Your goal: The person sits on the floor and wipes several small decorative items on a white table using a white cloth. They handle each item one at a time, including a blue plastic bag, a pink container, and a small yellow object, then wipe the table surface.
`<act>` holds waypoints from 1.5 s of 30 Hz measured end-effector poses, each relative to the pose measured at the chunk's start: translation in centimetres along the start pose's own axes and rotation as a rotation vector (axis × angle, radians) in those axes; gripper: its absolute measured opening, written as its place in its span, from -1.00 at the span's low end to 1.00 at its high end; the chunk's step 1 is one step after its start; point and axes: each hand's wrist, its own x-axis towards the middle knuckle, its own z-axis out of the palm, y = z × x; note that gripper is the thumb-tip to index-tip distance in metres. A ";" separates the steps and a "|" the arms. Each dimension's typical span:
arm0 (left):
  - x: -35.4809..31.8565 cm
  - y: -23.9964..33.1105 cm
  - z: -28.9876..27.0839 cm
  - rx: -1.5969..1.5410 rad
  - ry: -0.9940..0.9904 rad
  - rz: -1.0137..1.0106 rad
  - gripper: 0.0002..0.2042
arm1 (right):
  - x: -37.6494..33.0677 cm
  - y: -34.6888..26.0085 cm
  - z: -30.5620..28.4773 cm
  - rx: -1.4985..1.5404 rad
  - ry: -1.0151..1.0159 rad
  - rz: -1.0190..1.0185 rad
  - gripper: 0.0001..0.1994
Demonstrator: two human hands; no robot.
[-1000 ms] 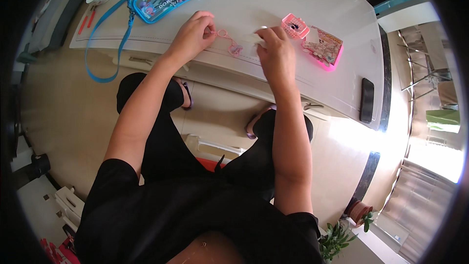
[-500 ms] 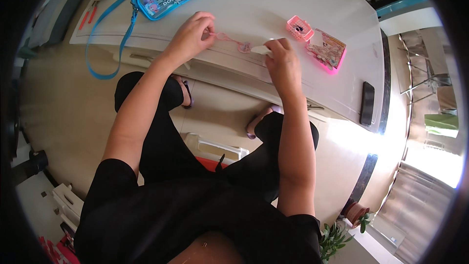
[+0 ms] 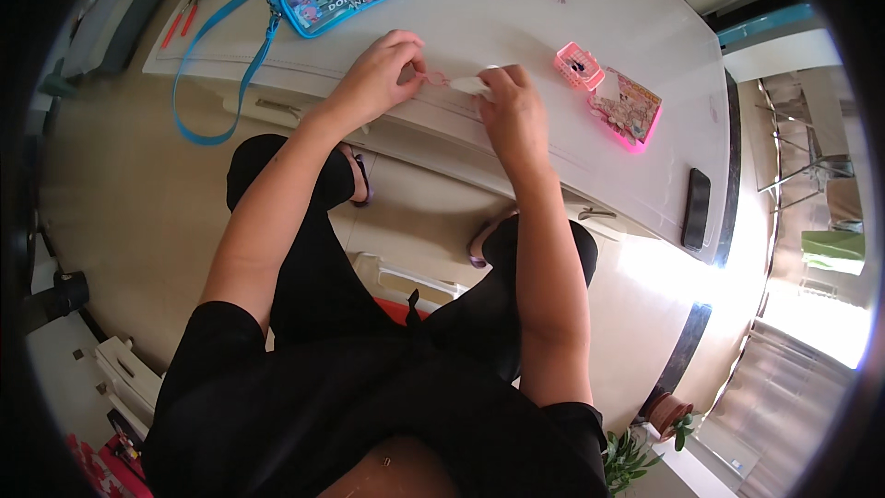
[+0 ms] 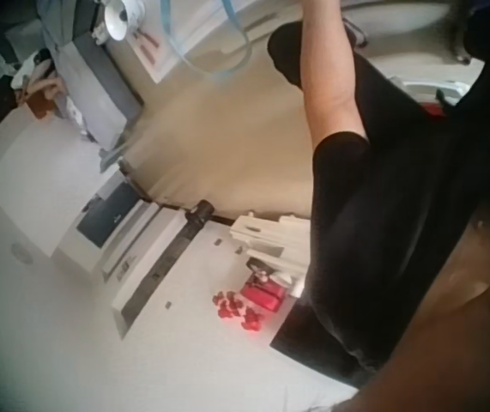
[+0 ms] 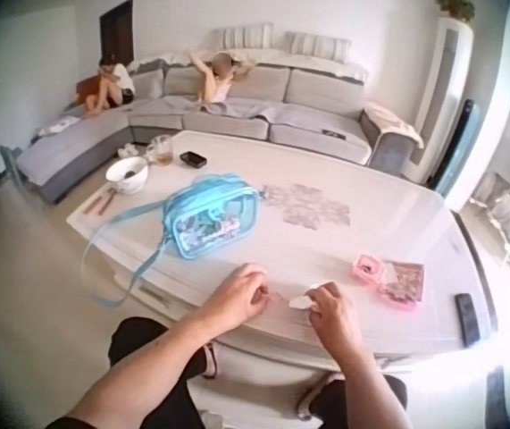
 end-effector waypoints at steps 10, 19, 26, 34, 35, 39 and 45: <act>-0.4 -0.5 -0.3 -0.106 0.006 0.025 -0.72 | 1.7 -0.9 -0.6 0.024 0.160 0.008 -0.72; -0.3 -0.5 0.5 -0.180 0.037 -0.053 -0.66 | 3.2 -4.1 4.7 0.133 -0.005 -0.076 -0.72; -0.2 0.0 -0.1 -0.162 -0.039 -0.102 -0.72 | 2.3 -2.2 2.5 0.090 -0.029 -0.037 -0.75; -0.1 -0.4 -0.2 -0.177 -0.055 -0.094 -0.79 | 2.0 -1.5 -0.2 0.098 0.119 0.012 -0.75; -0.2 -0.2 -0.4 -0.164 -0.052 -0.088 -0.79 | 1.9 -1.7 0.2 0.100 0.096 0.003 -0.75; -0.1 -0.2 -0.4 -0.146 -0.038 -0.058 -0.79 | 0.9 -2.1 1.1 0.041 -0.103 -0.106 -0.72; 0.0 -0.6 -0.3 -0.010 -0.012 0.086 -0.81 | -1.1 0.7 -1.4 0.079 -0.071 -0.001 -0.73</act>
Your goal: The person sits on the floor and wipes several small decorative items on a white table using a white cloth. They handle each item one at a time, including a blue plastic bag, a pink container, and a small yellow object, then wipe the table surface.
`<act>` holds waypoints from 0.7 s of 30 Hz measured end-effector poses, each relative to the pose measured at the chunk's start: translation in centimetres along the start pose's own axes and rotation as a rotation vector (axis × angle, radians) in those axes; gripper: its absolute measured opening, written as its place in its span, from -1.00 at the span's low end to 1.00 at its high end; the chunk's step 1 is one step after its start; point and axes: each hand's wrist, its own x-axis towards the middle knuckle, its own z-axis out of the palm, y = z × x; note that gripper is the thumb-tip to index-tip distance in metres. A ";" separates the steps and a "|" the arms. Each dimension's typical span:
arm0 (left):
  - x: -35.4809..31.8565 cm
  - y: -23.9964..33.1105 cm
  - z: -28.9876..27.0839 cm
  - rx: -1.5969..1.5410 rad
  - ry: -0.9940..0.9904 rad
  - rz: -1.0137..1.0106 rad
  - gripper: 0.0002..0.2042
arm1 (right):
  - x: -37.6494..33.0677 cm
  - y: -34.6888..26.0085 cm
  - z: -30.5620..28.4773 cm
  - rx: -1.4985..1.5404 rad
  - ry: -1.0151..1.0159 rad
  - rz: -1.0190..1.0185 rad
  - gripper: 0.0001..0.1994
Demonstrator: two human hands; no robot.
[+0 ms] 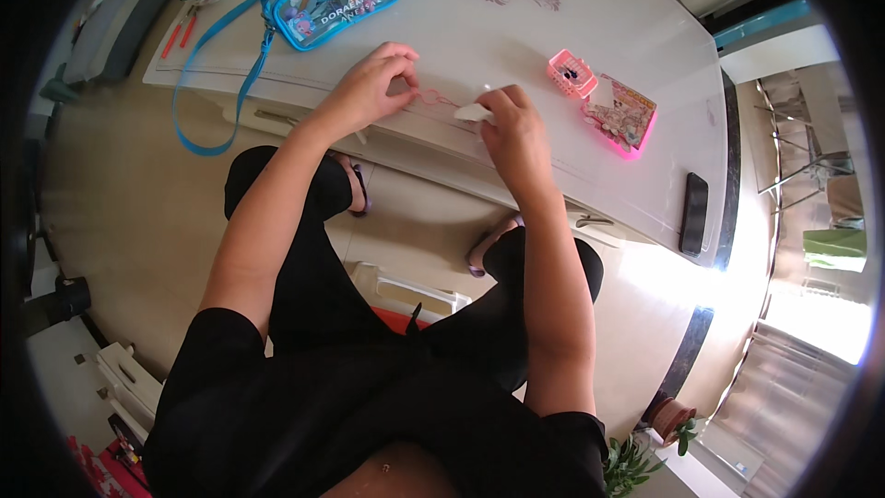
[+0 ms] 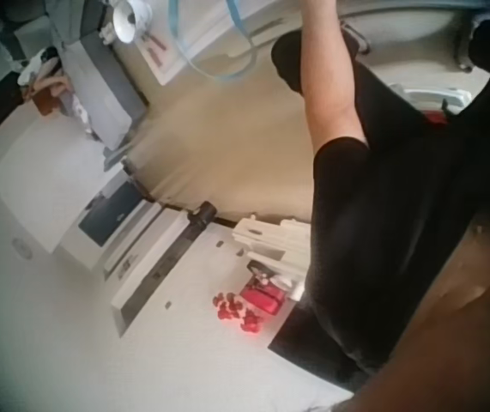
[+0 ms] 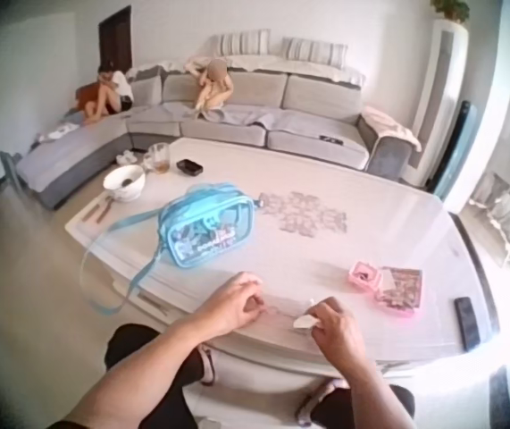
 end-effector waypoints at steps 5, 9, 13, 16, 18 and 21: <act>0.3 0.2 -0.5 -0.154 -0.119 -0.215 -0.79 | -1.8 2.7 -2.2 -0.086 0.070 0.103 -0.74; 0.8 1.2 -1.0 -0.251 -0.132 -0.301 -0.69 | -2.2 2.8 -3.6 -0.005 0.112 0.155 -0.79; 0.2 0.6 -0.9 -0.116 -0.151 -0.098 -0.59 | -2.2 1.3 -3.2 0.092 0.042 0.236 -0.80; 0.0 0.4 -0.7 -0.102 -0.162 -0.080 -0.56 | -2.2 -0.6 -2.1 -0.058 -0.024 0.159 -0.70; 0.1 0.8 -0.8 -0.105 -0.151 -0.060 -0.56 | -2.0 -1.0 -1.2 -0.111 -0.025 0.124 -0.66; 0.5 1.8 -1.6 -0.142 -0.268 -0.113 -0.55 | -2.2 -1.7 -0.7 -0.253 -0.114 0.096 -0.59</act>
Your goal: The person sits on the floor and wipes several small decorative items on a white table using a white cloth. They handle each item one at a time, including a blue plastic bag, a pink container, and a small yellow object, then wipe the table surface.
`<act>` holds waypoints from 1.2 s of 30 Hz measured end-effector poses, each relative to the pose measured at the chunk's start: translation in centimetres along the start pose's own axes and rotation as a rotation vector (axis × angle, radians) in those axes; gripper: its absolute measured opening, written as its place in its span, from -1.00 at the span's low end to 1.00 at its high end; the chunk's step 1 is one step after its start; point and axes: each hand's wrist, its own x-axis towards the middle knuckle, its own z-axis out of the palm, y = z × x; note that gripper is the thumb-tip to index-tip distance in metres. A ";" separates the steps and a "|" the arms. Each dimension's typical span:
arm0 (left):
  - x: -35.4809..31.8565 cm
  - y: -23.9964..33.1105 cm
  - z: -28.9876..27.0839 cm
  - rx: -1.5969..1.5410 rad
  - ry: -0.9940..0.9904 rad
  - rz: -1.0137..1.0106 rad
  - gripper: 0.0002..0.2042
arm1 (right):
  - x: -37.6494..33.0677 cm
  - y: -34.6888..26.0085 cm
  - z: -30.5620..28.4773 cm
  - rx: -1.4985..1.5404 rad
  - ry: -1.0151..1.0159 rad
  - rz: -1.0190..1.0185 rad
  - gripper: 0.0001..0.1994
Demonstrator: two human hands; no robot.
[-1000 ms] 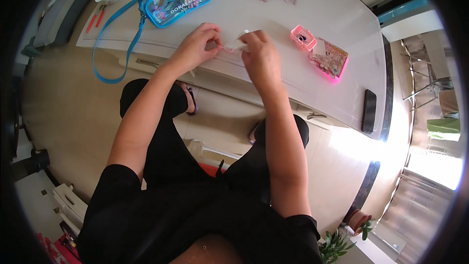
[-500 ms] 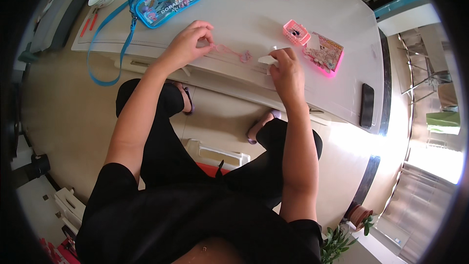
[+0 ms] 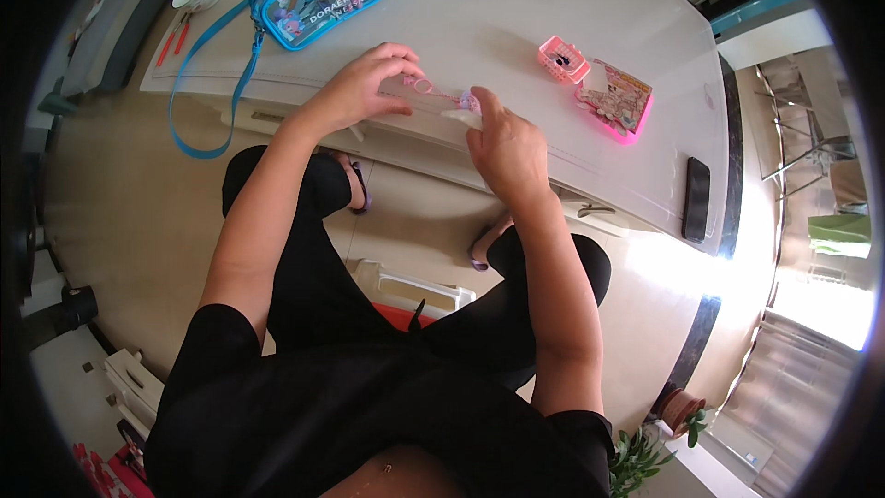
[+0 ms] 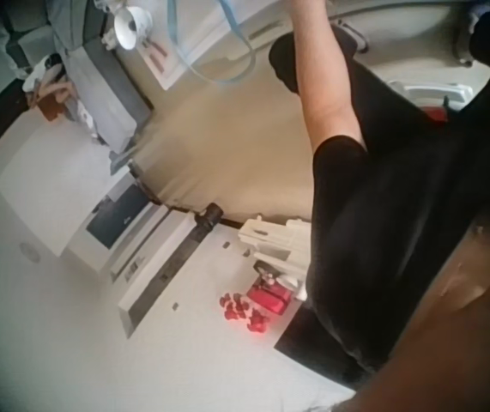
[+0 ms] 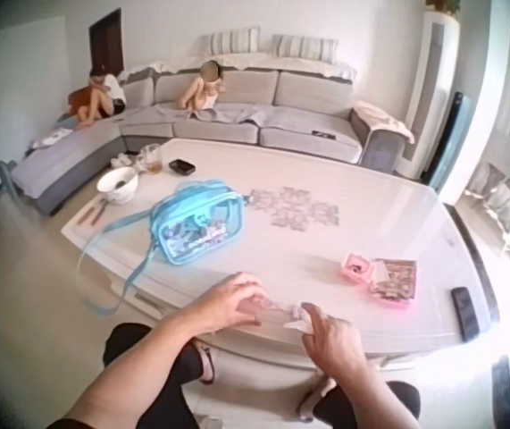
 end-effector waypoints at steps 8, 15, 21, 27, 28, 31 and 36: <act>-1.4 -0.6 0.7 0.060 -0.015 0.176 -0.62 | -2.4 -0.7 0.6 -0.187 0.028 -0.126 -0.50; -2.0 -0.5 1.3 0.193 0.134 0.485 -0.81 | -3.5 0.5 2.1 -0.177 0.184 -0.240 -0.54; -1.3 -0.4 1.9 0.051 0.174 0.293 -0.89 | -2.8 0.7 0.8 0.159 0.214 -0.028 -0.73; 1.7 -0.7 2.0 0.163 0.202 0.206 -0.88 | 0.7 1.9 -1.1 0.298 -0.001 0.278 -0.68; 2.0 -0.6 2.0 0.111 0.165 0.120 -0.88 | 1.3 1.5 -1.8 0.274 -0.060 0.316 -0.66; 3.1 -0.3 1.8 0.012 0.082 -0.070 -0.85 | 2.0 2.3 -2.0 0.247 -0.116 0.344 -0.61; 3.8 -0.4 1.4 0.049 0.053 -0.093 -0.83 | 2.4 3.9 -1.4 0.218 -0.043 0.304 -0.62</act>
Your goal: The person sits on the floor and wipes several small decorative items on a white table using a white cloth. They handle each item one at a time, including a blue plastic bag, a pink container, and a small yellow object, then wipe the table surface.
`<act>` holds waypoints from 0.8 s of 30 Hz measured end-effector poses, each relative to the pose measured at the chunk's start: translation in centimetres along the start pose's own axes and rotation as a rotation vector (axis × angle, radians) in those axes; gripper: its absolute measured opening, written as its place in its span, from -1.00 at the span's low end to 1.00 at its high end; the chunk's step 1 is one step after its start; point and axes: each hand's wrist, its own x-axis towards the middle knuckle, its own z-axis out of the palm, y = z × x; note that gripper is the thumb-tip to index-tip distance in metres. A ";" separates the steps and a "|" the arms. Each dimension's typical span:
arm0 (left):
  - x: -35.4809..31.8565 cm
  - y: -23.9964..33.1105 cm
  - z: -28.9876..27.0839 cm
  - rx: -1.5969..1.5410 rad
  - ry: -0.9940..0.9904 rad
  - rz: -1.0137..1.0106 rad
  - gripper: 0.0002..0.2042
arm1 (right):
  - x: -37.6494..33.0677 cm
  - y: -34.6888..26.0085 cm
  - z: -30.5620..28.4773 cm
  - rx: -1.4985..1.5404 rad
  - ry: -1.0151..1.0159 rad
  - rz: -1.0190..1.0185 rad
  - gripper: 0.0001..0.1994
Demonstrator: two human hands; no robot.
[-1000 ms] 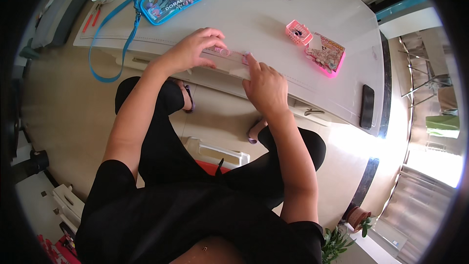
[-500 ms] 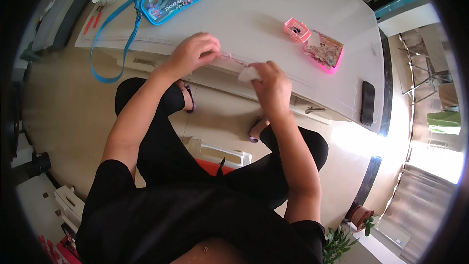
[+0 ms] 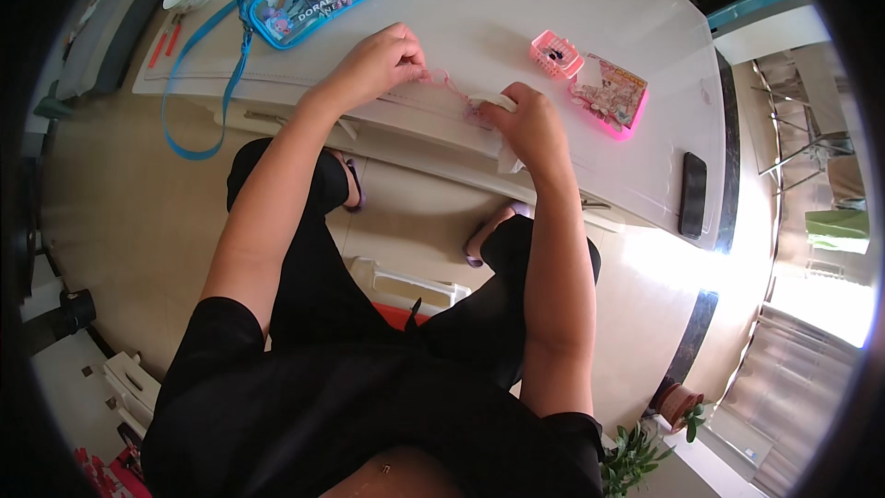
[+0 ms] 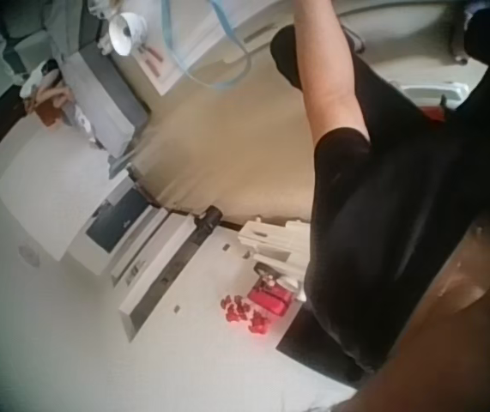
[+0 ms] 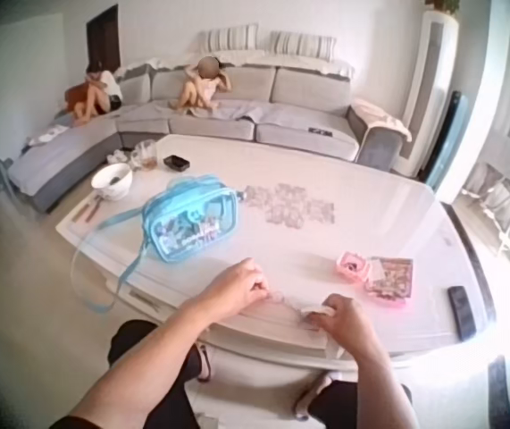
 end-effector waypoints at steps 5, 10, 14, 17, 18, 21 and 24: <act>0.5 -0.5 0.0 0.000 0.072 0.025 -0.83 | 0.5 -0.7 0.0 0.103 0.238 -0.004 -0.74; 0.0 -0.4 1.6 -0.080 0.227 0.060 -0.74 | 1.6 -2.4 0.6 0.214 0.399 -0.086 -0.82; -0.4 -0.2 2.7 0.112 0.312 0.108 -0.70 | 3.1 -5.0 2.4 0.321 0.407 -0.125 -0.81; -0.4 0.6 2.5 0.163 0.290 0.060 -0.71 | 4.0 -6.1 4.5 0.304 0.372 -0.205 -0.79; -0.4 0.6 2.2 0.179 0.280 0.041 -0.73 | 4.1 -6.6 5.2 0.266 0.351 -0.257 -0.79; -0.3 -0.4 1.9 -0.040 0.234 -0.004 -0.72 | 4.0 -7.3 6.5 0.174 0.238 -0.329 -0.81; -0.7 -1.2 1.7 -0.133 0.233 -0.015 -0.69 | 3.9 -6.9 7.5 0.099 0.193 -0.421 -0.76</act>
